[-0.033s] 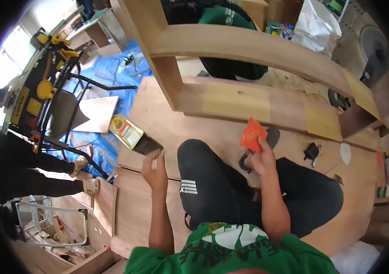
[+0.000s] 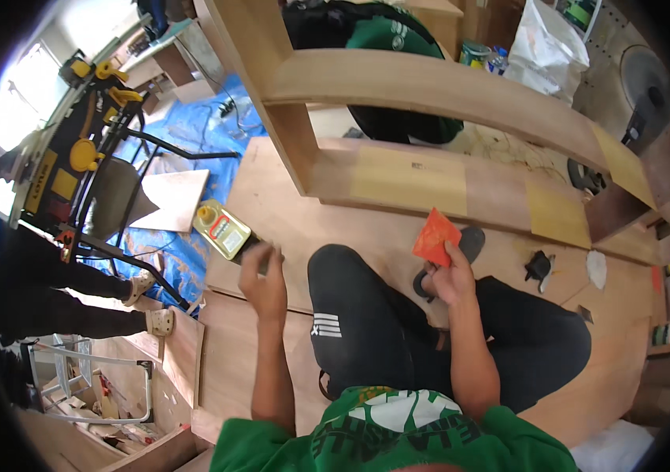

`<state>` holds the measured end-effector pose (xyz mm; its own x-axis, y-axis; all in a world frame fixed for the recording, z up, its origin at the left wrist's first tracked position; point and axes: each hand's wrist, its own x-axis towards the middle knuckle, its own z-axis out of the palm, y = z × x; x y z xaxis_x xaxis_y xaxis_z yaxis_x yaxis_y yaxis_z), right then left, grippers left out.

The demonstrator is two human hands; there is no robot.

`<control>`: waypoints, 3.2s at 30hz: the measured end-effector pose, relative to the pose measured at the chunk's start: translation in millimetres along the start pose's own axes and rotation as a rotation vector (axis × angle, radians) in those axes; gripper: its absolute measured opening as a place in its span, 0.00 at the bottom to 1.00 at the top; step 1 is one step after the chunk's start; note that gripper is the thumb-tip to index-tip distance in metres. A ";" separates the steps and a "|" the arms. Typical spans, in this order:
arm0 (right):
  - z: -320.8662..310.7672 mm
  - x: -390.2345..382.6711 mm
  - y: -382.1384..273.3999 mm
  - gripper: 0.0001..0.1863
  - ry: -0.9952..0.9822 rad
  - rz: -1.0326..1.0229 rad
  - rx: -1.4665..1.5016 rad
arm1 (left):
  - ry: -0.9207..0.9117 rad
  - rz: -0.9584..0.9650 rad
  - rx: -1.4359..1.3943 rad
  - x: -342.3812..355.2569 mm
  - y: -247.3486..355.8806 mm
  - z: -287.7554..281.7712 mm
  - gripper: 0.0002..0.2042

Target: The person sits on the floor and applies a liquid wood finish to a wooden frame using a red cloth. They repeatedly pour the finish from a metal can onto the cloth and rub it into the wood, covering various sections of the frame.

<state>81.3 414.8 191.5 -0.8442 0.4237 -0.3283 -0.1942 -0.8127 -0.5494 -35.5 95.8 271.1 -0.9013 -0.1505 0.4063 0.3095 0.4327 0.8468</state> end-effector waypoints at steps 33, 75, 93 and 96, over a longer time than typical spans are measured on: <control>-91.7 37.2 1.8 0.13 0.032 -0.077 0.166 | -0.337 1.270 0.323 150.0 209.1 202.4 0.03; -121.7 44.4 -11.4 0.20 0.045 -0.033 0.210 | 0.642 -0.548 0.169 -5.0 -158.9 96.7 0.67; -97.0 49.6 -1.0 0.21 0.106 -0.011 0.081 | 0.308 -0.034 0.428 25.5 -142.9 -22.8 0.51; -79.0 44.9 -3.4 0.20 0.099 0.050 0.074 | 0.154 0.046 0.423 7.2 -129.6 -39.5 0.52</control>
<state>83.5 468.2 117.9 -0.8010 0.4164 -0.4301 -0.1926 -0.8595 -0.4735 -70.1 3.6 177.9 -0.8237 -0.2394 0.5140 0.1683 0.7624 0.6249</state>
